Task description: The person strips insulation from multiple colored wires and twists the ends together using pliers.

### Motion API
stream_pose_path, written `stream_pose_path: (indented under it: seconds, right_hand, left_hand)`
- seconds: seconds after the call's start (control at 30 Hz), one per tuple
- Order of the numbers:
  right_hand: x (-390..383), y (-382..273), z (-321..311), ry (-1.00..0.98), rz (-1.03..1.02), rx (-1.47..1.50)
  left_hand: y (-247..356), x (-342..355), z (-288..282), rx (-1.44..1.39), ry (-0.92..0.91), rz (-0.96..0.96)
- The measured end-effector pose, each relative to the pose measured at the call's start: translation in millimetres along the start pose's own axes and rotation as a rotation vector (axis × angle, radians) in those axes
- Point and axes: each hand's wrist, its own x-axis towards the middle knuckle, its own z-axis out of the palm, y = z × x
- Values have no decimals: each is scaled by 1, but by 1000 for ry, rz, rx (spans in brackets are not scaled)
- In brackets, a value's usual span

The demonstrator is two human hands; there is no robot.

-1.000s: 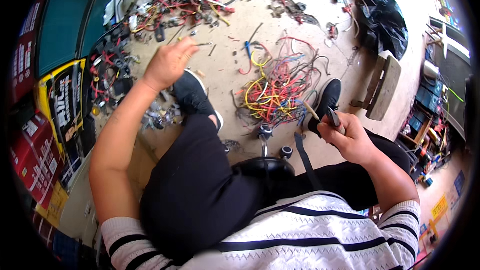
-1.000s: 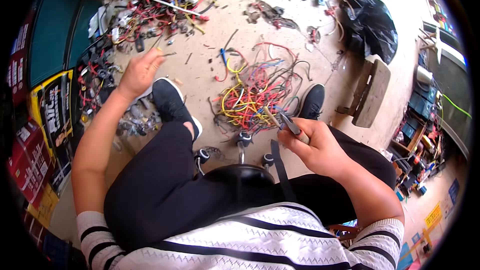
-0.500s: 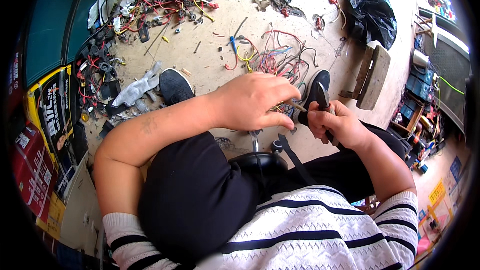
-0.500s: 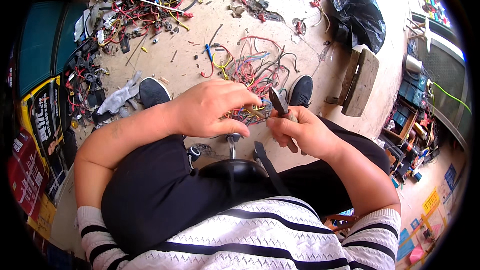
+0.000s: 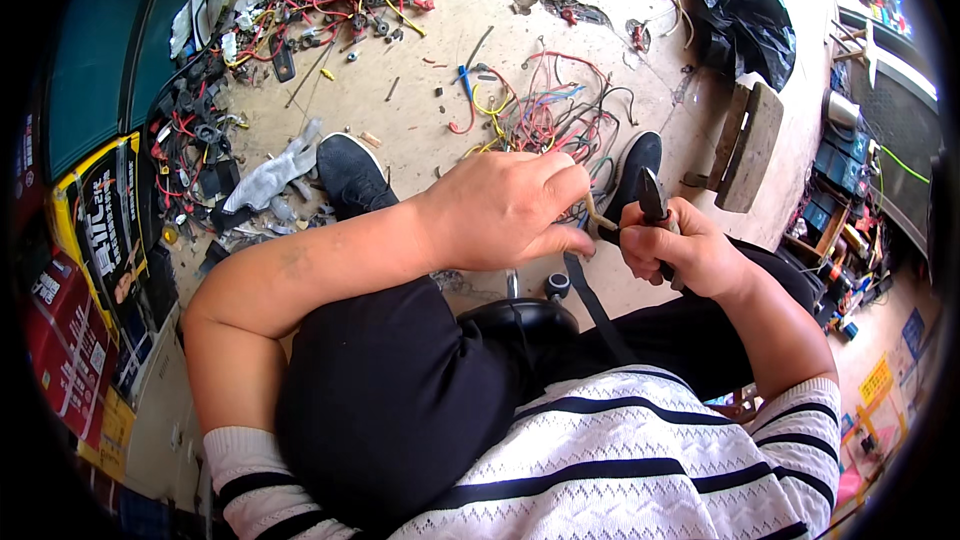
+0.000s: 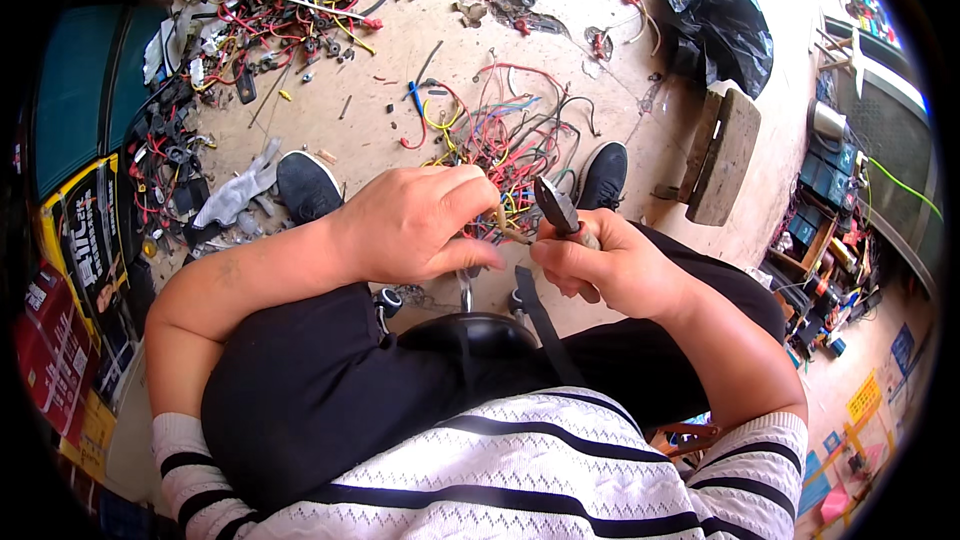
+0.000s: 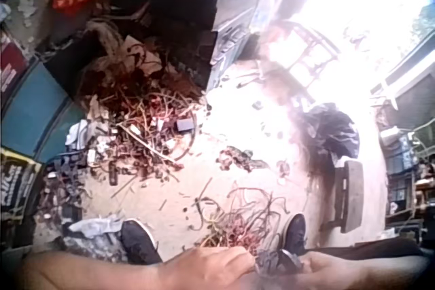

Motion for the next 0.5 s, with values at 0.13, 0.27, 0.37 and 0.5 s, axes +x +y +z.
stream_pose_path:
  seconds: [0.13, 0.27, 0.37, 0.5]
  right_hand:
    - [0, 3, -2, -33, -1, 27]
    - [-2, 1, -1, -50, 40, 0]
    - [-9, 1, 13, -86, -42, -51]
    - [-24, 0, 13, -134, -127, -245]
  left_hand:
    - [1, 5, 0, 106, 80, 77]
    - [-2, 3, -4, 90, -20, 245]
    - [2, 3, -17, 64, -94, 383]
    - [-12, -22, -34, 162, -84, 400]
